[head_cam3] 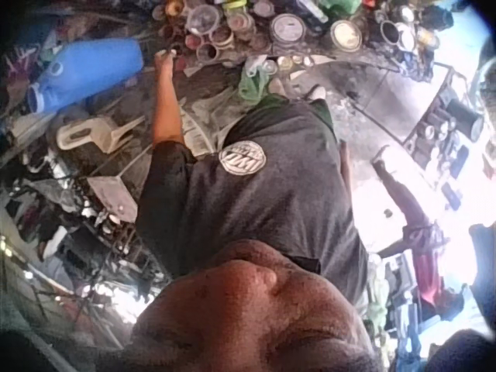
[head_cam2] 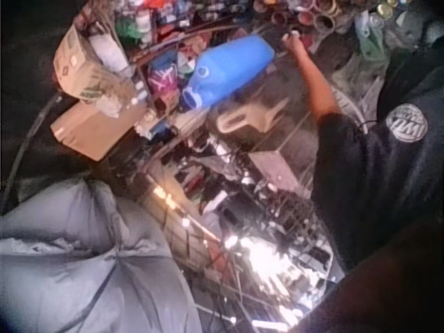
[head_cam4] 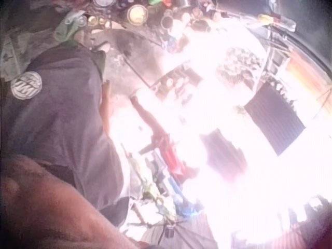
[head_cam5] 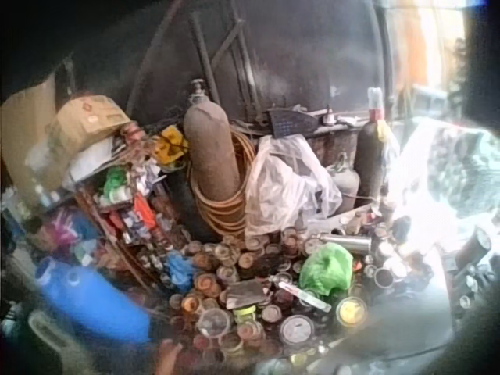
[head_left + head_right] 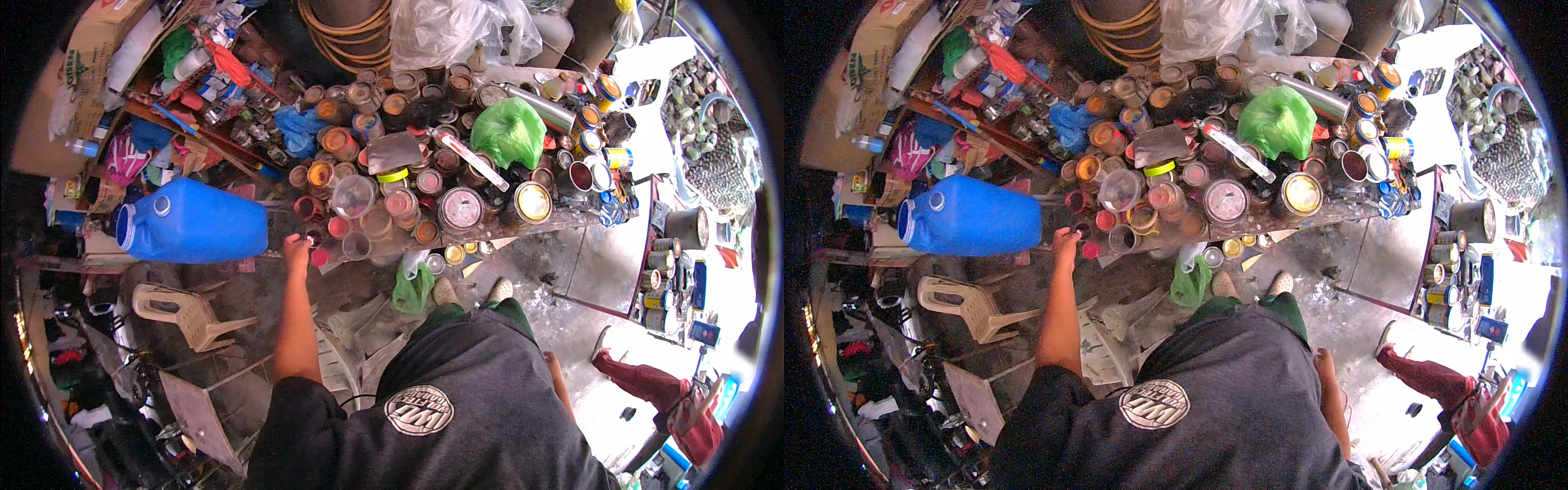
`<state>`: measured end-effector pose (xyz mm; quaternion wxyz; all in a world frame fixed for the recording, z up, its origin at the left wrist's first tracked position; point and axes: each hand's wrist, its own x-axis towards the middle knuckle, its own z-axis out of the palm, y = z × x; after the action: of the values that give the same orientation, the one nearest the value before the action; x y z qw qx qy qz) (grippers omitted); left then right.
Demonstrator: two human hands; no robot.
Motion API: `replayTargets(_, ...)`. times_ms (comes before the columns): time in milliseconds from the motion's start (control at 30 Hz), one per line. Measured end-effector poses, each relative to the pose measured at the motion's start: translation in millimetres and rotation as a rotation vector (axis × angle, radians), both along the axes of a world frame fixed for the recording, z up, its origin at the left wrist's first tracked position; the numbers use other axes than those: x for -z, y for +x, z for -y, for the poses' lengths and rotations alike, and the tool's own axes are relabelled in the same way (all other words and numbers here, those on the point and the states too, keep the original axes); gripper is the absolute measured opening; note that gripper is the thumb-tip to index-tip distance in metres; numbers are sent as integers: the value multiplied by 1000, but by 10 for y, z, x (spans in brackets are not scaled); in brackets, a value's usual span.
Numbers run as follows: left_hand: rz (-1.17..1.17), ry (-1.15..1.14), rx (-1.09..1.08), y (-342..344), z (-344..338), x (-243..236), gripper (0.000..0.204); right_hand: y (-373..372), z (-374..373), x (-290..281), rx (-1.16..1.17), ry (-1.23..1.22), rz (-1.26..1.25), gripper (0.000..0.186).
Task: The person opens several paint cans using a tool and stirs the contents with a stick. They move between different cans on a cluttered table, opening lids and mixing the paint inside.
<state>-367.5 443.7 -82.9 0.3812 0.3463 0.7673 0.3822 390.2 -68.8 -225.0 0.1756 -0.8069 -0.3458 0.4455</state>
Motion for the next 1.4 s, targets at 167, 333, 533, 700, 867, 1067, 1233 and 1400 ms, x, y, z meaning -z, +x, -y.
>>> replayTargets(167,-103,-101,46,-521,-386,497,43,-668,-1046,-1036,136,-9,-53,46)
replayTargets(333,-150,-20,46,-418,-387,1045,32,-692,-925,-1263,204,-74,-27,52)
replayTargets(533,-317,-73,39,-363,-333,1091,44,-634,-536,-1166,111,-275,-116,67)
replayTargets(700,61,-102,-83,-43,-318,292,73,-954,-1004,-1800,210,-438,-471,83)
replayTargets(867,273,-17,-175,174,120,-319,92,-797,-1053,-2008,85,-362,-589,82)
replayTargets(1067,169,81,-208,604,604,-538,90,-417,-1187,-2339,-83,-450,-311,95)
replayTargets(1233,-28,81,-246,1390,1430,-394,81,177,-1100,-2362,94,-372,-388,86)
replayTargets(1400,35,-230,142,2508,2411,373,54,833,-780,-2110,201,-194,-312,79)
